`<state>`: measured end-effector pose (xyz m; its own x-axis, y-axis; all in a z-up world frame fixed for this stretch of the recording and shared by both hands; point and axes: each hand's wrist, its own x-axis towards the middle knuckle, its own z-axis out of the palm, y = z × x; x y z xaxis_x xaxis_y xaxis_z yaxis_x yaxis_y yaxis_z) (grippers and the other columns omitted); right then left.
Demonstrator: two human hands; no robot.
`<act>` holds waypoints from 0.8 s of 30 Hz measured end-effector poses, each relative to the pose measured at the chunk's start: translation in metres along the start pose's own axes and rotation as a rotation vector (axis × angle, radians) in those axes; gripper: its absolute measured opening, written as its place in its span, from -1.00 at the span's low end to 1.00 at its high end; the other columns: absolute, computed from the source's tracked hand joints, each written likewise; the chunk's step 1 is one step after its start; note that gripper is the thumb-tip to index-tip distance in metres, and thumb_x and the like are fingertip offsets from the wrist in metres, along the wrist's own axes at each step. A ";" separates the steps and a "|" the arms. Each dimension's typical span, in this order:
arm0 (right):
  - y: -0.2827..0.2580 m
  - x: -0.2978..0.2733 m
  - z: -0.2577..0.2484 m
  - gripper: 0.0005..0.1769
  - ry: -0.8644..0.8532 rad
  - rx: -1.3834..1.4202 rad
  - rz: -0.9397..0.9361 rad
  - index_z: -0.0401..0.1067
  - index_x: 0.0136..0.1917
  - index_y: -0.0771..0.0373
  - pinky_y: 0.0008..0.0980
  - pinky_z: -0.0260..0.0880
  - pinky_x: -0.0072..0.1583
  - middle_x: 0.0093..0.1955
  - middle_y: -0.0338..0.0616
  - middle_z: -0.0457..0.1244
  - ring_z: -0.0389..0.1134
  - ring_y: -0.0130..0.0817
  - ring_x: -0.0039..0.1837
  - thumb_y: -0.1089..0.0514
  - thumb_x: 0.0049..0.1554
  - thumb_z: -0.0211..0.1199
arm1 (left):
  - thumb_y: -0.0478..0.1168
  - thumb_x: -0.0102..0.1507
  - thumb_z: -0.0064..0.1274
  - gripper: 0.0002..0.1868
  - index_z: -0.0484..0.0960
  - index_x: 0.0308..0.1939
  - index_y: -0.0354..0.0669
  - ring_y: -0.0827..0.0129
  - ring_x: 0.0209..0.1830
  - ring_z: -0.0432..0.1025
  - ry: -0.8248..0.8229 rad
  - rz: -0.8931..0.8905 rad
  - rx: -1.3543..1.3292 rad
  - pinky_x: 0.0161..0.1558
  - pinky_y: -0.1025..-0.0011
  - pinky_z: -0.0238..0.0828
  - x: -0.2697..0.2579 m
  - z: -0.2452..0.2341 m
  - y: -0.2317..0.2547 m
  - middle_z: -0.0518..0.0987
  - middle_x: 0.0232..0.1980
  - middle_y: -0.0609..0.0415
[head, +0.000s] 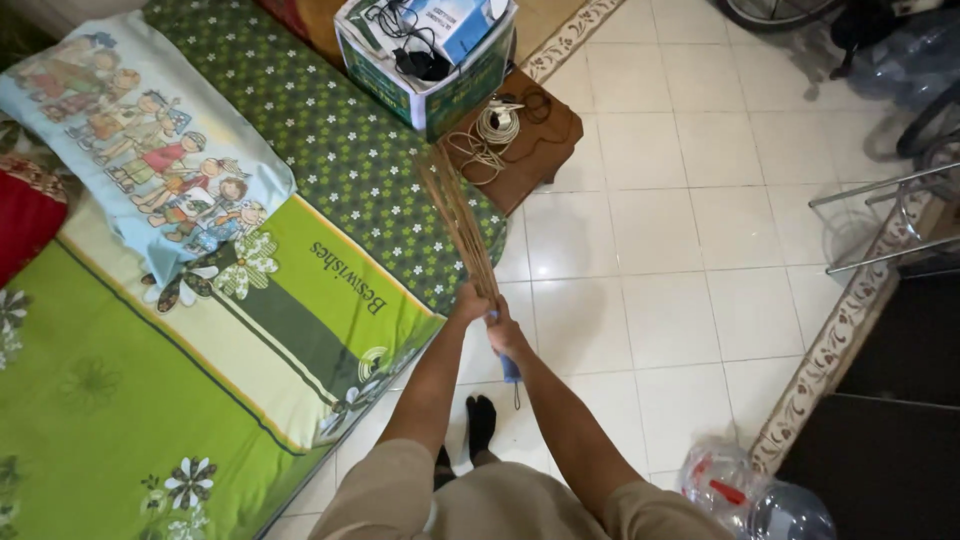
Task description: The person smooths a green floral bedsheet with both hands, then uses a small broom to sweep the bed surface repeatedly. The person continues smoothing the sheet with hands after sweeping.
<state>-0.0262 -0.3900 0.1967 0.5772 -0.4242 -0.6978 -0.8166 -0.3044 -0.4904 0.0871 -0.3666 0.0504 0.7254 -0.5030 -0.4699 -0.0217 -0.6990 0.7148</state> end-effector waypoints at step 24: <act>-0.052 -0.027 0.183 -0.16 -0.448 -0.557 -0.374 -0.43 0.67 -0.19 -0.01 0.39 0.36 0.22 0.26 0.34 0.40 0.11 0.28 -0.28 0.24 -0.20 | -0.16 0.07 0.06 -0.52 0.70 0.03 -0.28 -0.17 0.17 0.51 0.552 -0.553 -0.469 0.17 -0.03 0.47 -0.175 -0.133 -0.148 0.65 0.03 -0.36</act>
<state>-0.0003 -0.2066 0.1450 0.6588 0.1362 -0.7399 -0.3795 -0.7891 -0.4831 0.0546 -0.1074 0.0957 0.7782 0.2412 -0.5798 0.6214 -0.4291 0.6555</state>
